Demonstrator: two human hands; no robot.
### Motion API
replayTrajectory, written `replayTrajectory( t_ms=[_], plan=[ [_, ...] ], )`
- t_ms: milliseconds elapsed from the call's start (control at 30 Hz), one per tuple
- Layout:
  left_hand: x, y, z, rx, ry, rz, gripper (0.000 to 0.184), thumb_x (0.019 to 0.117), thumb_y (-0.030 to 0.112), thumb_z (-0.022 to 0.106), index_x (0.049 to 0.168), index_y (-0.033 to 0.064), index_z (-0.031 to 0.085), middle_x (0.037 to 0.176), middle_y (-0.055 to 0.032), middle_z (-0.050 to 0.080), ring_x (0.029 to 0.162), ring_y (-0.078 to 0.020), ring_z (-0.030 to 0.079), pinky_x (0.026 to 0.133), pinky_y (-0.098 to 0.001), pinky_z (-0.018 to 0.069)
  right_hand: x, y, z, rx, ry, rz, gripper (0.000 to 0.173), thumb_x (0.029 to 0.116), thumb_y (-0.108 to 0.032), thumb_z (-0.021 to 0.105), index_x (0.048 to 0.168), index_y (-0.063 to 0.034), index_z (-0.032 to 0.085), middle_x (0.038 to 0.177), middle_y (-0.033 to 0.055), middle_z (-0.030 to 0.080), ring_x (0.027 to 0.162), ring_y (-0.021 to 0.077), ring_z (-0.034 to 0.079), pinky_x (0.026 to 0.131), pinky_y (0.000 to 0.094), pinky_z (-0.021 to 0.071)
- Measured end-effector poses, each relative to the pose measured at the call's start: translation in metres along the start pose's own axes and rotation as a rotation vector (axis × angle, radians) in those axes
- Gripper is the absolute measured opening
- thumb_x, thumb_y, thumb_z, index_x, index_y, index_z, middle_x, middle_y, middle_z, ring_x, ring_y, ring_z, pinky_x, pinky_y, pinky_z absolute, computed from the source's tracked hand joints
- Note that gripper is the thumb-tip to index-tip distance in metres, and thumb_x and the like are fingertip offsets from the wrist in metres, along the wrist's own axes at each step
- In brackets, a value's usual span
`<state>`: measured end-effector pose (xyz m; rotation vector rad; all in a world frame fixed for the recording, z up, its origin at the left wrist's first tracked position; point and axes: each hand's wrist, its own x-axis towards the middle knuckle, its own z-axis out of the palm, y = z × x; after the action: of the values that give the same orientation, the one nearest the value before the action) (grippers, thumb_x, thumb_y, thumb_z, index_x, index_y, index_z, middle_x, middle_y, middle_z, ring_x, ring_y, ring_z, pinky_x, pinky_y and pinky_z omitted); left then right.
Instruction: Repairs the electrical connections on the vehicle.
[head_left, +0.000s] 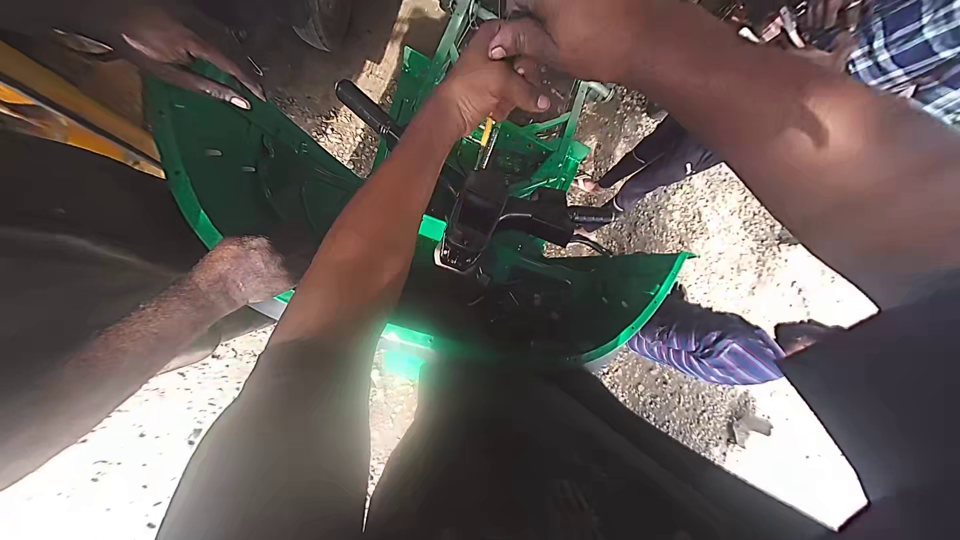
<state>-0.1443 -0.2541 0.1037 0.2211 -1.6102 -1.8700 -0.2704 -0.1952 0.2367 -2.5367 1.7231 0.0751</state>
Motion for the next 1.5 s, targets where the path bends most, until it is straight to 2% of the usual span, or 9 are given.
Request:
replayTrajectory(
  t_ms=[133, 200, 300, 467, 700, 933, 1267, 1400, 1500],
  plan=[
    [0.003, 0.008, -0.003, 0.087, 0.037, -0.056, 0.026, 0.0777, 0.005, 0.083, 0.082, 0.0119, 0.059, 0.068, 0.0029, 0.059, 0.049, -0.0045, 0.048, 0.043, -0.0210, 0.0413, 0.005, -0.004, -0.011, -0.063, -0.111, 0.047, 0.046, 0.1089, -0.045, 0.046, 0.108, -0.0018, 0.059, 0.094, 0.0193, 0.062, 0.090, 0.0390, 0.066, 0.079, 0.0583, 0.0536],
    [-0.008, 0.009, 0.030, 0.489, 0.431, -0.051, 0.044, 0.0777, 0.020, 0.088, 0.112, 0.0037, 0.066, 0.093, -0.0063, 0.072, 0.078, -0.0147, 0.068, 0.072, -0.0349, 0.0593, -0.001, 0.006, -0.005, -0.056, -0.071, 0.001, 0.040, 0.1095, -0.039, 0.048, 0.113, 0.0000, 0.057, 0.098, 0.0214, 0.063, 0.091, 0.0402, 0.067, 0.081, 0.0569, 0.0551],
    [-0.021, -0.003, 0.093, 0.622, 0.712, -0.059, 0.077, 0.0744, 0.022, 0.086, 0.138, -0.0015, 0.049, 0.124, -0.0174, 0.064, 0.115, -0.0293, 0.063, 0.102, -0.0478, 0.0524, -0.027, 0.013, 0.009, -0.085, 0.078, -0.118, 0.042, 0.1103, -0.038, 0.045, 0.111, 0.0015, 0.059, 0.098, 0.0241, 0.064, 0.091, 0.0437, 0.068, 0.078, 0.0583, 0.0559],
    [-0.016, 0.027, 0.091, 0.675, 0.637, -0.345, 0.027, 0.0887, 0.019, 0.075, 0.112, 0.0063, 0.072, 0.100, -0.0145, 0.075, 0.096, -0.0326, 0.072, 0.082, -0.0579, 0.0567, -0.033, 0.031, 0.030, -0.283, 0.260, -0.193, 0.048, 0.1079, -0.035, 0.038, 0.086, 0.0043, 0.056, 0.072, 0.0215, 0.060, 0.068, 0.0455, 0.067, 0.053, 0.0580, 0.0530],
    [0.002, 0.017, 0.051, 0.140, -0.001, -0.191, 0.033, 0.0744, -0.018, 0.076, 0.103, -0.0078, 0.063, 0.084, -0.0098, 0.064, 0.073, -0.0120, 0.060, 0.068, -0.0309, 0.0541, -0.043, 0.045, 0.049, -0.160, 0.078, 0.160, 0.080, 0.1069, -0.060, 0.017, 0.105, 0.0016, 0.069, 0.092, 0.0312, 0.070, 0.088, 0.0565, 0.069, 0.067, 0.0734, 0.0520],
    [-0.028, 0.013, 0.075, 0.708, 0.534, -0.015, 0.039, 0.0857, 0.011, 0.078, 0.119, -0.0071, 0.069, 0.119, -0.0218, 0.070, 0.112, -0.0316, 0.068, 0.101, -0.0493, 0.0534, -0.007, 0.045, 0.051, -0.328, 0.347, -0.298, 0.061, 0.1063, -0.051, 0.036, 0.106, 0.0034, 0.063, 0.094, 0.0269, 0.067, 0.087, 0.0495, 0.070, 0.066, 0.0628, 0.0569],
    [-0.058, -0.029, 0.006, 0.656, 0.156, -0.102, 0.069, 0.0778, 0.022, 0.086, 0.138, 0.0043, 0.057, 0.132, -0.0150, 0.062, 0.120, -0.0281, 0.060, 0.104, -0.0486, 0.0495, 0.001, 0.010, -0.003, -0.741, -0.306, -0.844, 0.024, 0.0960, 0.015, 0.050, 0.119, 0.0095, 0.055, 0.107, 0.0266, 0.059, 0.100, 0.0443, 0.063, 0.083, 0.0567, 0.0515],
    [-0.115, -0.047, -0.066, 0.819, 0.235, -0.099, 0.033, 0.0983, 0.030, 0.065, 0.124, 0.0100, 0.065, 0.107, -0.0065, 0.071, 0.099, -0.0202, 0.070, 0.090, -0.0468, 0.0583, 0.012, 0.049, 0.050, -0.606, -0.132, -0.926, 0.019, 0.0944, 0.000, 0.050, 0.112, 0.0040, 0.057, 0.102, 0.0256, 0.059, 0.091, 0.0462, 0.062, 0.069, 0.0590, 0.0505],
    [-0.133, -0.074, -0.088, 1.031, 0.284, -0.154, 0.029, 0.1037, 0.022, 0.048, 0.122, 0.0181, 0.070, 0.120, -0.0059, 0.071, 0.124, -0.0310, 0.059, 0.104, -0.0606, 0.0413, 0.034, 0.008, 0.012, -0.700, -0.624, -0.661, 0.027, 0.1096, -0.015, 0.039, 0.107, 0.0050, 0.056, 0.088, 0.0247, 0.059, 0.081, 0.0473, 0.066, 0.064, 0.0585, 0.0526]
  ],
)
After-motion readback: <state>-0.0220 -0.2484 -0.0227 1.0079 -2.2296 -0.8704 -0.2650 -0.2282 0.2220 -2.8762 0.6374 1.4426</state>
